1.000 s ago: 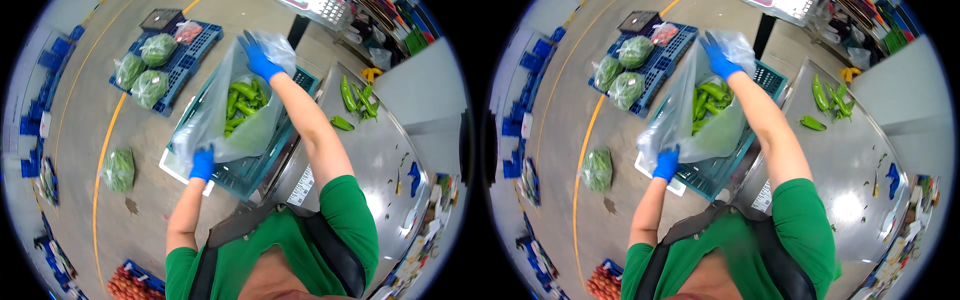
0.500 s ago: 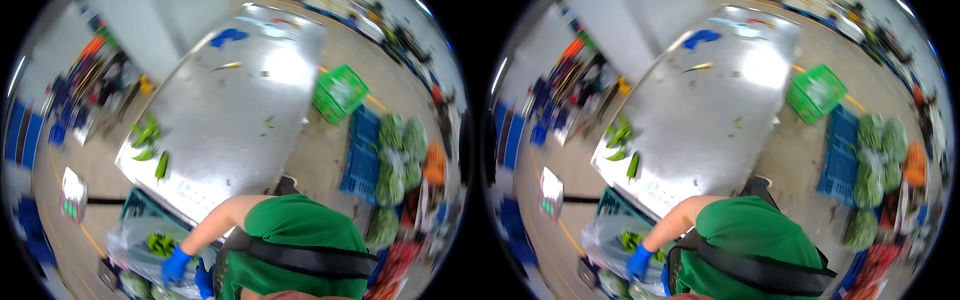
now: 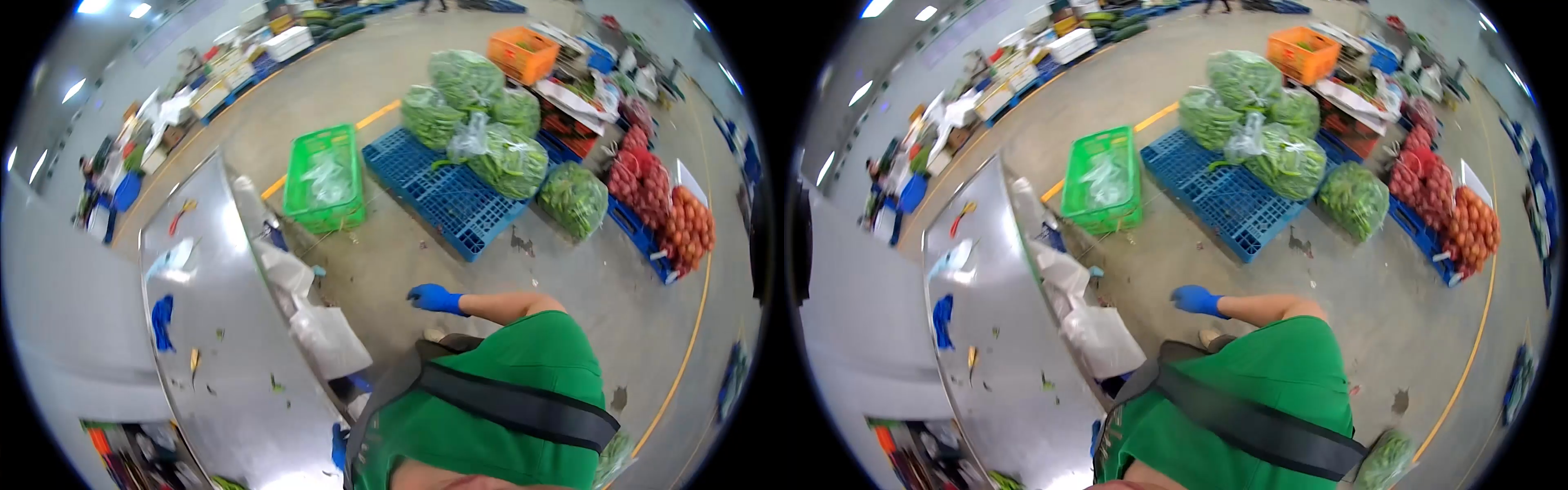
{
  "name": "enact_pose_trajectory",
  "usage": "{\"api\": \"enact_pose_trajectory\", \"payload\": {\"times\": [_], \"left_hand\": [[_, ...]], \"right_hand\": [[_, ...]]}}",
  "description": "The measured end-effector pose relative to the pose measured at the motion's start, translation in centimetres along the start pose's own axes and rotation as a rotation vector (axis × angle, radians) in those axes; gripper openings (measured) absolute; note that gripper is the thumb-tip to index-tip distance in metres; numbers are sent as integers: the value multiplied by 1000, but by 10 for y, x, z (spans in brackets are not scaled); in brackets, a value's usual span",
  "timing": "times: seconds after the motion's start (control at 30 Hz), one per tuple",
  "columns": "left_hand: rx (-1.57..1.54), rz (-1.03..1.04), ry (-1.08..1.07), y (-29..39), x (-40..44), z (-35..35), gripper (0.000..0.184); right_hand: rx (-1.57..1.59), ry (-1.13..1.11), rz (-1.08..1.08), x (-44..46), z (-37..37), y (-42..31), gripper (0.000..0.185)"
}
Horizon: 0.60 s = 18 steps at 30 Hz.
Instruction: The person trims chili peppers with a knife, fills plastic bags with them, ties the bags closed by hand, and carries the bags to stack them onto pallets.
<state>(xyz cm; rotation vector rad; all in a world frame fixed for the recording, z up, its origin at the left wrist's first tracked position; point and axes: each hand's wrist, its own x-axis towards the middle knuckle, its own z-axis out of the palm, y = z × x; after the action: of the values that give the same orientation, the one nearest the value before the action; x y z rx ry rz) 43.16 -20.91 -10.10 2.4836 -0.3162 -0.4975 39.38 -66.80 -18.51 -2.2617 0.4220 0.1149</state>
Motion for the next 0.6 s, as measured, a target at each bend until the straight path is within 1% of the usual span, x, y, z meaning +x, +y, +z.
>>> {"api": "enact_pose_trajectory", "payload": {"times": [0.03,0.13,0.23,0.33,0.37,0.43,0.47,0.53,0.57,0.6], "left_hand": [[6,68,-72,21,35,22,46],[59,239,-309,78,135,85,47],[143,370,-509,137,222,141,49],[181,453,-626,194,290,195,51],[179,468,-644,210,311,214,52],[170,493,-668,244,348,253,51],[163,514,-678,263,364,273,50],[257,814,-578,342,392,316,46],[36,820,-623,374,402,344,45],[-162,700,-797,399,421,385,45]], "right_hand": [[-45,-26,124,-3,-12,50,35],[-119,-101,429,-36,-37,128,34],[-72,-144,285,-64,-55,165,35],[61,-109,275,-67,-87,210,38],[73,-106,414,-64,-106,215,39],[60,6,513,-57,-133,245,40],[30,67,546,-47,-158,266,40],[-1,206,558,-33,-183,318,41],[25,188,586,-28,-201,338,41],[-60,188,536,-21,-198,389,42]]}}
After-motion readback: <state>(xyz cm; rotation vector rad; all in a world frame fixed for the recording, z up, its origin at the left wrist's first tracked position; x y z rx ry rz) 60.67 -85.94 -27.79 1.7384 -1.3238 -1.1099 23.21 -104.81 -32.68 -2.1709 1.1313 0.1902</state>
